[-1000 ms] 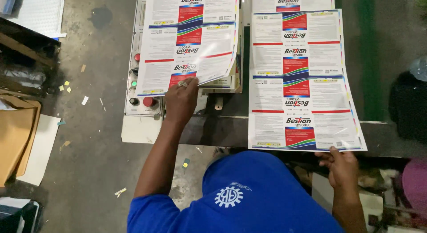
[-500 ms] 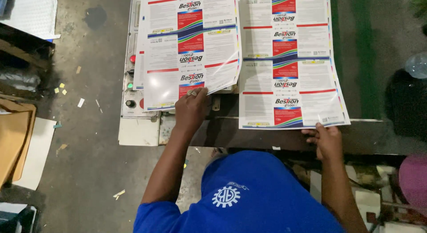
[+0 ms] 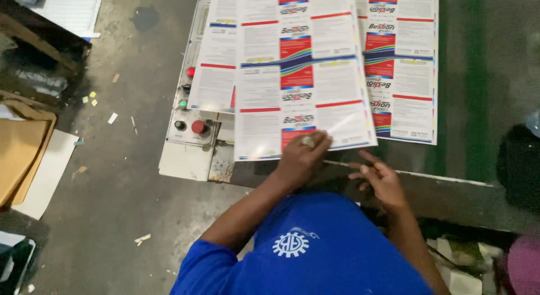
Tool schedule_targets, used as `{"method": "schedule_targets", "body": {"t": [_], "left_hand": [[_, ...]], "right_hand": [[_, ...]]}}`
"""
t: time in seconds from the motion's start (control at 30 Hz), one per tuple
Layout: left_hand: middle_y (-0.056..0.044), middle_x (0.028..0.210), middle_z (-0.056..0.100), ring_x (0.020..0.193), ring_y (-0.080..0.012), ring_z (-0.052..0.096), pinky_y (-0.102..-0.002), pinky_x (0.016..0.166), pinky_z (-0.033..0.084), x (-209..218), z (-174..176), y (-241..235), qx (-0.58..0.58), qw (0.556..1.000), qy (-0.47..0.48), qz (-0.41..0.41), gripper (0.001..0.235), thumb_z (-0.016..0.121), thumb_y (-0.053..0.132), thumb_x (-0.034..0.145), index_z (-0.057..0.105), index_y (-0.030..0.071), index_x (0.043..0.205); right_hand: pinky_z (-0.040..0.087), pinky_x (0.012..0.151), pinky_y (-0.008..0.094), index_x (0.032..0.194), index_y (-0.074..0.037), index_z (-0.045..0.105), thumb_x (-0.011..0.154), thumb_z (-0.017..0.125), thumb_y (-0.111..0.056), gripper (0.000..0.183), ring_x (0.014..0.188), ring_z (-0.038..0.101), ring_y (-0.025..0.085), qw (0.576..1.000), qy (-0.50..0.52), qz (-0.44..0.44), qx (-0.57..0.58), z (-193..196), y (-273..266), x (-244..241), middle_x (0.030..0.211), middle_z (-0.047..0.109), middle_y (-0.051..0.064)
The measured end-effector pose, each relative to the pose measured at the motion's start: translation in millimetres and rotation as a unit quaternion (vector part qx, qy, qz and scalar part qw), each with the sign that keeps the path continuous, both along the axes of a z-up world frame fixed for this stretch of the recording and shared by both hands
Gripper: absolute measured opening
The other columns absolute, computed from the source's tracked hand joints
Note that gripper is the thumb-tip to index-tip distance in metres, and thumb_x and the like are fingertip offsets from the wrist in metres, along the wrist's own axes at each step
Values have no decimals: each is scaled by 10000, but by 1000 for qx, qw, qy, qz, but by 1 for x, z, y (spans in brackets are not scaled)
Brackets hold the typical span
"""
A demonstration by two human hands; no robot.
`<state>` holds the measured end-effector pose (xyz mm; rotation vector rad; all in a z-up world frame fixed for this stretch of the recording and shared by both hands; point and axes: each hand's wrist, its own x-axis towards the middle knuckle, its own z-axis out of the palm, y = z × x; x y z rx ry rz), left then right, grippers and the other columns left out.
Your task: The person repeatedly picks up printed sheets from a pile on a machine, folds them in half, and places them onto a growing stack on the right side of the table. The person continues this process throughout the video, handling the papers by hand.
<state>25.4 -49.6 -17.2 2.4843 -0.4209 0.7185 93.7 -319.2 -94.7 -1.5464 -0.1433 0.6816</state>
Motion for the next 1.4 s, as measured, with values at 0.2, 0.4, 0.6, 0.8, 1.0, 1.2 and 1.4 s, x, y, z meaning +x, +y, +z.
{"method": "schedule_targets", "body": {"t": [0.2,0.4,0.6,0.8,1.0,1.2,1.4], "left_hand": [[-210,1347,630,1288,-365,589,-527,1061,438,13,-9,-46,35,998,46,-34,578,733,394,851,649,3,1270],[-126,1476,595,1419,-316,551,-476,1218,435,38,-79,50,89,989,12,115,447,693,321,1020,574,105,1392],[-325,1460,464,1373,-485,427,-605,1078,335,14,-28,108,129,967,56,214,918,765,544,773,485,-75,1391],[-217,1523,519,1422,-390,470,-567,1119,386,-4,-55,117,171,952,116,228,634,712,322,900,542,29,1436],[-158,1254,714,1201,-324,674,-475,1005,510,4,-11,133,144,975,62,157,314,628,63,940,643,19,1250],[-150,1139,718,1023,-324,717,-422,811,572,-3,62,90,106,978,-53,173,210,653,53,969,657,24,1178],[-123,1071,732,898,-333,713,-450,722,575,-11,23,72,85,983,54,155,177,707,80,894,644,69,1059]], "right_hand": [[585,651,358,1367,-3,538,1095,587,-167,321,846,701,230,978,77,-83,174,-42,-1,10,1115,686,135],[551,611,304,1383,2,537,1079,569,-93,320,887,738,232,972,9,-216,94,-26,-53,1,1122,732,145],[545,587,305,1399,37,531,1085,581,-59,332,841,723,244,962,5,-268,51,-66,-124,-14,1131,713,143],[532,579,307,1417,15,514,1073,553,-53,353,850,732,243,955,25,-296,17,-50,-143,-44,1132,717,151],[517,582,292,1395,30,518,1082,543,-66,328,866,728,243,955,26,-294,-11,-27,-134,-66,1137,722,149],[506,586,283,1340,23,561,1069,564,-88,293,850,725,240,958,35,-283,-14,-40,-136,-73,1106,723,141],[512,553,289,1307,-12,577,1047,571,-116,280,824,727,237,961,69,-267,2,-54,-116,-56,1077,726,129]]}}
